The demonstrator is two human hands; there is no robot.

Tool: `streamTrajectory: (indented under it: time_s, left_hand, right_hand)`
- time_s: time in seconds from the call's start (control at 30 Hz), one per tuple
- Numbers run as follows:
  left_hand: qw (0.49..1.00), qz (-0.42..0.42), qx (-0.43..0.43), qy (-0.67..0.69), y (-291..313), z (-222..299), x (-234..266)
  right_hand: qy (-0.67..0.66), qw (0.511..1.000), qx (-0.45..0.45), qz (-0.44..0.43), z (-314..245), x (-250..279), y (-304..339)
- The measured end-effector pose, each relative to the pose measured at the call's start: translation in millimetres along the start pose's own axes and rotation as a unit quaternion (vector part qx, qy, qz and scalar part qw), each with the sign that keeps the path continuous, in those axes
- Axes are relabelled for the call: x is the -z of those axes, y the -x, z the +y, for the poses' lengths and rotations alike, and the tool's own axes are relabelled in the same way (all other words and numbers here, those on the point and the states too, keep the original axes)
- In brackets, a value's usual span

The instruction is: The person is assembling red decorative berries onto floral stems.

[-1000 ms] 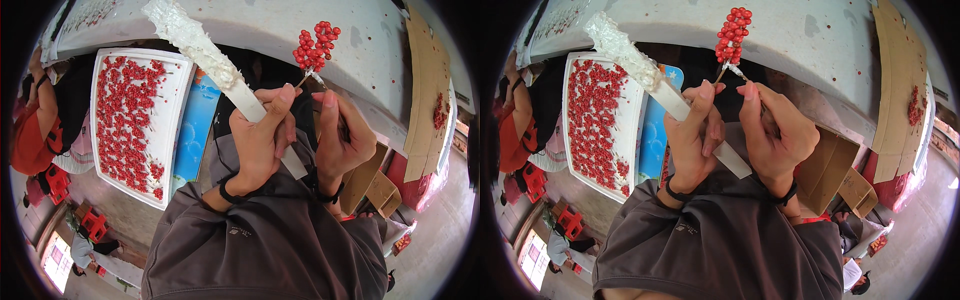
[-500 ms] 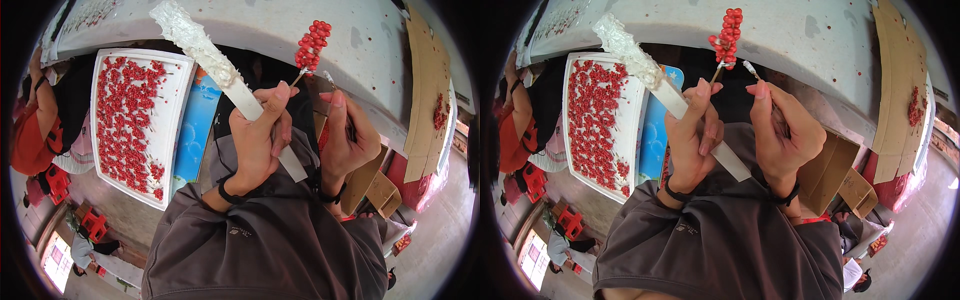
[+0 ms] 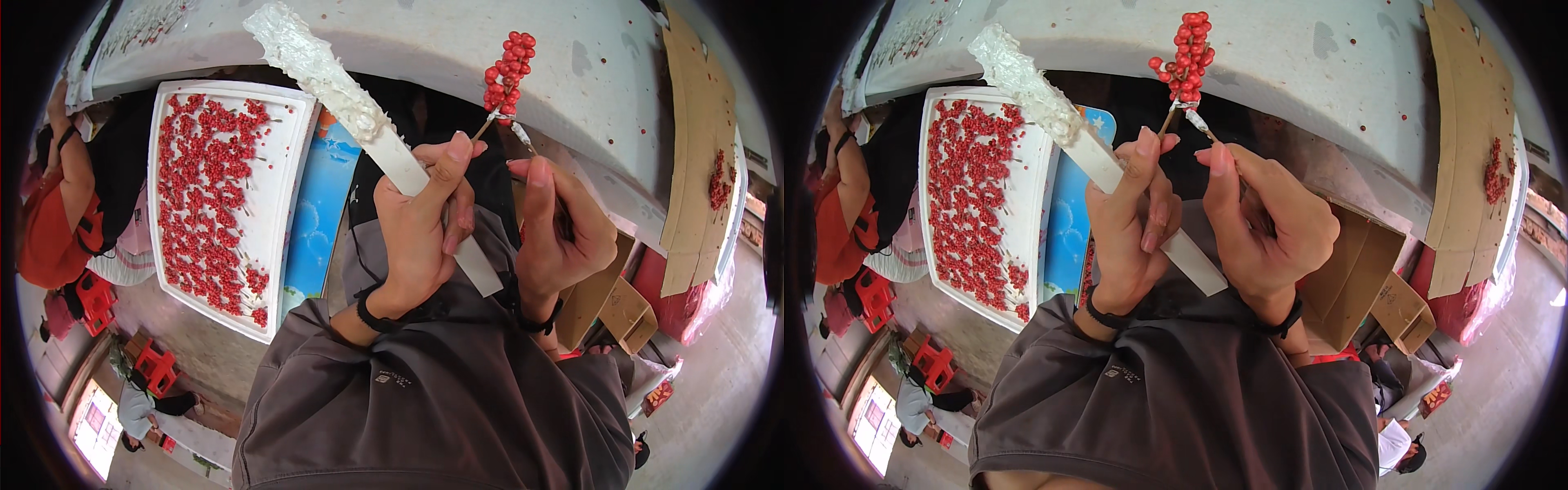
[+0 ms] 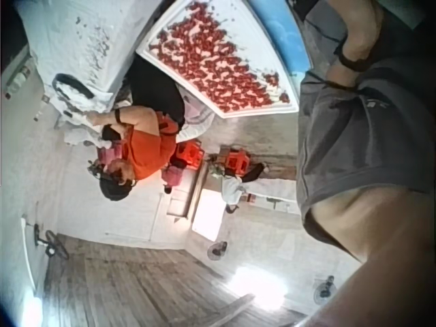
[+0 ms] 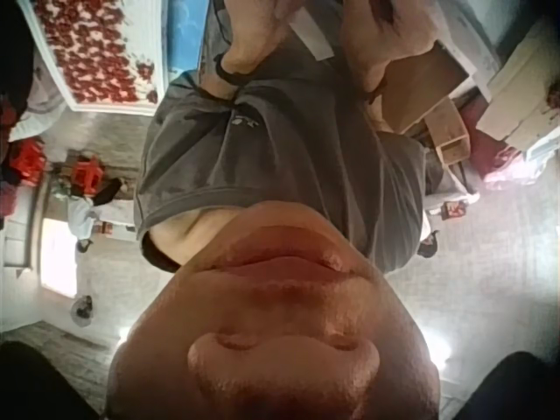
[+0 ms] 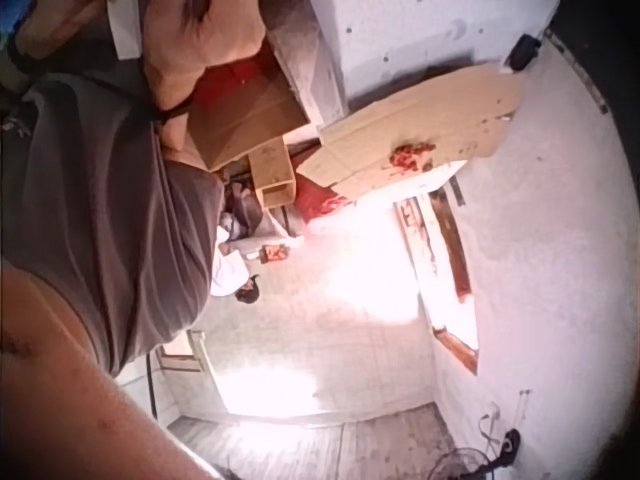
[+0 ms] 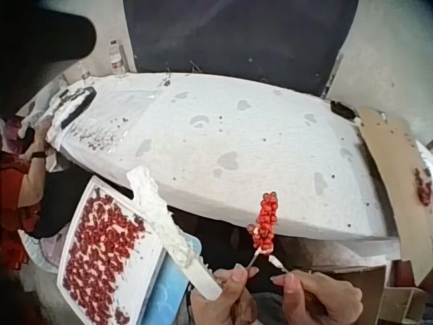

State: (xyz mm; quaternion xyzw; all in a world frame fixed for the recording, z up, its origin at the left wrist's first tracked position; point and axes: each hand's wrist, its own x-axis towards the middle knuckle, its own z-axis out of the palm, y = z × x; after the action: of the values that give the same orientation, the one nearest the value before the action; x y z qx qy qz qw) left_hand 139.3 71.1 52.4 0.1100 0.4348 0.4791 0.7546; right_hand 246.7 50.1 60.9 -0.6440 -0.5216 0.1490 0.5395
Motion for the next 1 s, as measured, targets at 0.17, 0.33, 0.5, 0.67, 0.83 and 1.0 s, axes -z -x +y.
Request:
streamTrajectory:
  time_s: [0.17,0.33,0.5,0.67,0.83,1.0]
  left_hand:
    - [1.0,0.01,-0.01,-0.006,-1.9,-0.6,0.5]
    - [0.999,0.028,-0.022,-0.01,-0.7,-2.2,-1.3]
    - [0.999,0.026,-0.036,-0.011,-1.1,-4.1,-0.9]
    - [0.998,0.035,-0.042,-0.018,-0.6,-3.7,-1.9]
    - [0.998,0.033,-0.049,-0.018,-0.8,-5.0,-1.0]
    - [0.997,0.016,-0.05,0.049,-0.2,-4.3,1.1]
  right_hand:
    - [-0.009,1.0,0.0,0.016,1.8,-0.6,-1.5]
    - [0.008,1.0,-0.009,-0.001,0.5,-1.2,0.4]
    - [0.023,1.0,-0.006,-0.013,-0.4,-4.1,-1.2]
    - [0.027,0.999,-0.029,-0.001,-0.5,-5.2,-2.7]
    - [0.043,0.998,-0.034,-0.014,-1.4,-5.5,-3.1]
    - [0.053,0.998,-0.038,-0.02,-4.6,-3.9,-3.3]
